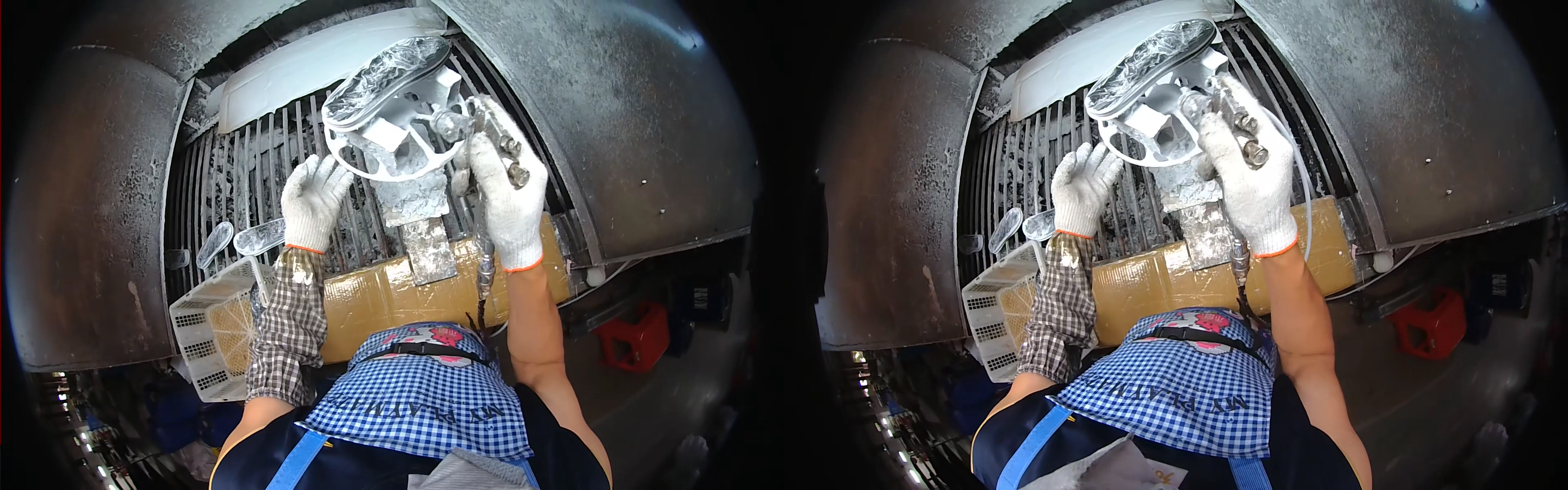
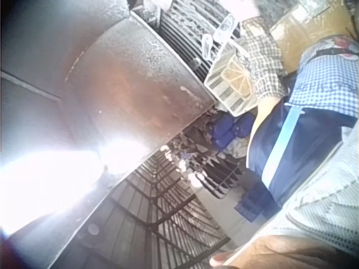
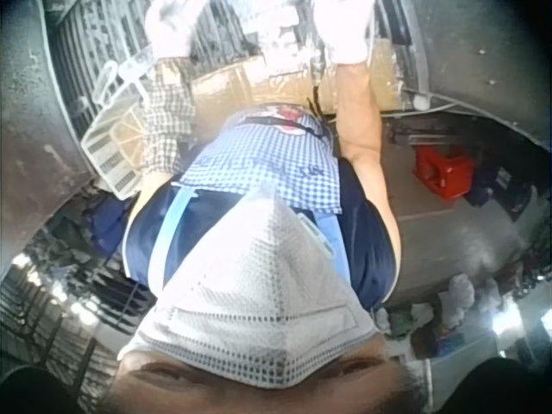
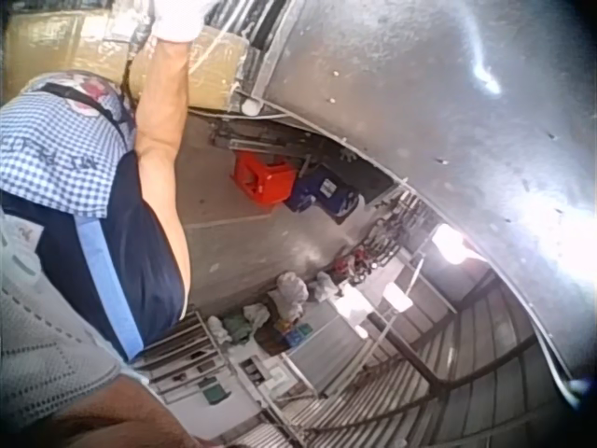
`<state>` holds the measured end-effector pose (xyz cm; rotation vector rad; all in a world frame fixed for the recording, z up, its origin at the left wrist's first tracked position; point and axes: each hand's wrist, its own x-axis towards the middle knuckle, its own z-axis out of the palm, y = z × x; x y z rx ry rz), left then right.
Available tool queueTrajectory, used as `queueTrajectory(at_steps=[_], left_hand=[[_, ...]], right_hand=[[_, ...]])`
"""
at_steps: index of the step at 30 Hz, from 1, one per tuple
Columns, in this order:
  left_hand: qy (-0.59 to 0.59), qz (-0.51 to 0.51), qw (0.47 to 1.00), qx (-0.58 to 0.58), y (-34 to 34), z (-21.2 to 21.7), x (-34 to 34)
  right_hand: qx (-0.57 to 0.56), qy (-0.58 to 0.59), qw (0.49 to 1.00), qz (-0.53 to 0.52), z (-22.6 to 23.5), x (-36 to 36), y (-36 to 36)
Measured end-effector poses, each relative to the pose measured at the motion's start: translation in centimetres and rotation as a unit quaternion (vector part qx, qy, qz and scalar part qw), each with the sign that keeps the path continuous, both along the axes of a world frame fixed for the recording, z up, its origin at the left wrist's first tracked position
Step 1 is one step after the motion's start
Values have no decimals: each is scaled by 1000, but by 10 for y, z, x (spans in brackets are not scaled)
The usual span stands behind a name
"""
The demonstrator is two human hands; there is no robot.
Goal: The person spray paints white plastic objects using a spray gun. They rotate the objects to cover all sides and place them into a white basket after finishing.
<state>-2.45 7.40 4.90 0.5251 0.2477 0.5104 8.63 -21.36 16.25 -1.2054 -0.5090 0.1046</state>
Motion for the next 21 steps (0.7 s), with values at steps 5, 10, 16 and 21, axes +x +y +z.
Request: queueTrajectory(at_steps=[5, 10, 16, 21], left_hand=[[21, 30, 999, 11, 6, 4, 4], [39, 18, 999, 14, 7, -5, 0], [67, -30, 997, 12, -29, -16, -1], [40, -79, 996, -18, -55, -23, -1]], right_hand=[[31, 0, 999, -34, 1, 7, -1], [-21, -25, 996, -83, 8, 7, -7], [-60, -28, 996, -64, 15, 2, 0], [-56, -56, 997, -20, 10, 0, 24]])
